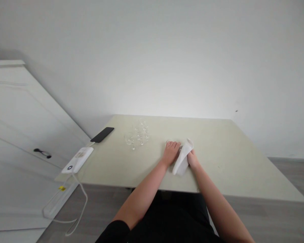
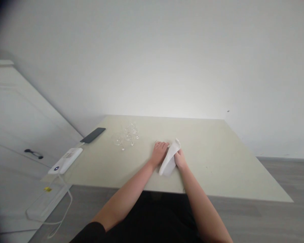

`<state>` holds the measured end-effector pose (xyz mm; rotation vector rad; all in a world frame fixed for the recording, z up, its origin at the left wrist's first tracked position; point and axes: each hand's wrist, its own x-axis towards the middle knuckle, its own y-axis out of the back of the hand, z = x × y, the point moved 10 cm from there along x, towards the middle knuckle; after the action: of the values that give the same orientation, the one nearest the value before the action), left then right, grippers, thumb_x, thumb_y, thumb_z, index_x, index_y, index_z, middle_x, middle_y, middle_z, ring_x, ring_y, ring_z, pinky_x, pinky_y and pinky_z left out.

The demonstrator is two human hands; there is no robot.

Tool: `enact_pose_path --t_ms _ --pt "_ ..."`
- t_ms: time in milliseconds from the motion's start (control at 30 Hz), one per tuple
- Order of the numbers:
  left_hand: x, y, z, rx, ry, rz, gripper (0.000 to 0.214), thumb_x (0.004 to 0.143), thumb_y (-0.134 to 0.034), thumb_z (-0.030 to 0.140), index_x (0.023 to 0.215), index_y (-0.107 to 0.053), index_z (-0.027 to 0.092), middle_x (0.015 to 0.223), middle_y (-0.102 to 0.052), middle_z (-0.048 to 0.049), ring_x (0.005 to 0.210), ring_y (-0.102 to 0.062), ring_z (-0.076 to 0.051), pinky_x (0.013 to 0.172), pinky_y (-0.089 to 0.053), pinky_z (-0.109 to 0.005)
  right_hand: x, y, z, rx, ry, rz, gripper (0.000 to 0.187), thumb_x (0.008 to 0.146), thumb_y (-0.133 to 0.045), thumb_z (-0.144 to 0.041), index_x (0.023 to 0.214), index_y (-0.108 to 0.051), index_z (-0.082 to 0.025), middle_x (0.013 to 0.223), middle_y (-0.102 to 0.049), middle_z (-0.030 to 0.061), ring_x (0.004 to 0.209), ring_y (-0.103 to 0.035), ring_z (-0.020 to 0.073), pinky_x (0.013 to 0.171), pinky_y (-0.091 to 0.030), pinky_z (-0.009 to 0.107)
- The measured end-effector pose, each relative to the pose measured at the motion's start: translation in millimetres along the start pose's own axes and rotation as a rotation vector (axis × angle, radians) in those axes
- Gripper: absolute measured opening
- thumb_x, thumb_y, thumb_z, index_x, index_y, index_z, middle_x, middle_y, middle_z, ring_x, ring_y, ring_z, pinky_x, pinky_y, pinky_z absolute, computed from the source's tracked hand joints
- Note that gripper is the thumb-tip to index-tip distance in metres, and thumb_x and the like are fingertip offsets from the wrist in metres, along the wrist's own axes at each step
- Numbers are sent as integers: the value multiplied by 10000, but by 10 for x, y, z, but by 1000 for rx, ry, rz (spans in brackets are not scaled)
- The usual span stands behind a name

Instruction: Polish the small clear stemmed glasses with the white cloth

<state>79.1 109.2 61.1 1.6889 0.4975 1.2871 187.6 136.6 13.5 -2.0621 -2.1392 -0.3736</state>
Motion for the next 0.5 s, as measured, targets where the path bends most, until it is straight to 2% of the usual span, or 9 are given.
enact_pose_path --t_ms 33,133,200,267,367,433,500 --pt "1 -5 -24 -5 24 -19 254 932 -477 221 1174 -530 171 1031 -630 -69 999 -561 -207 974 -399 -396 -21 -17 -53 -14 33 -7 338 755 -585 -427 968 -620 -167 903 -673 67 860 -596 231 810 -492 372" --pt "1 -50 -80 -52 80 -83 210 914 -527 295 1076 -591 178 987 -638 -73 975 -561 -227 952 -396 -405 -78 -37 -224 -98 145 8 502 698 -687 -357 1152 -562 -184 1062 -641 83 959 -580 235 877 -475 383" --pt "-1 -75 -104 -88 106 -102 197 893 -565 352 989 -625 190 944 -644 -71 957 -562 -235 948 -398 -403 -85 -45 -231 -106 131 11 499 713 -691 -380 1153 -561 -185 1060 -639 83 943 -582 228 842 -486 365" --pt "-2 -62 -87 -87 88 -80 218 897 -560 356 1023 -623 190 963 -643 -75 972 -560 -236 953 -401 -395 -65 -9 -135 -70 38 39 400 755 -643 -441 1050 -598 -174 962 -655 73 852 -589 215 752 -499 337" --pt "-7 -24 40 -30 -44 -32 285 936 -491 271 1205 -539 189 1084 -621 -76 1046 -546 -219 1014 -371 -399 -40 83 46 -27 -102 107 348 794 -535 -521 782 -601 -180 712 -623 41 686 -550 197 602 -468 303" --pt "-15 -29 90 6 -101 -24 287 949 -455 224 1230 -510 205 1095 -614 -65 1053 -545 -204 1041 -352 -404 -24 102 90 -35 -113 109 349 788 -507 -516 661 -557 -195 624 -576 24 635 -512 186 564 -439 293" --pt "-14 -35 68 30 -94 -16 261 950 -454 223 1202 -520 208 1049 -617 -56 1015 -551 -200 1017 -372 -395 -16 88 95 -56 -94 82 316 779 -502 -474 635 -543 -196 624 -569 19 630 -501 180 569 -431 290"
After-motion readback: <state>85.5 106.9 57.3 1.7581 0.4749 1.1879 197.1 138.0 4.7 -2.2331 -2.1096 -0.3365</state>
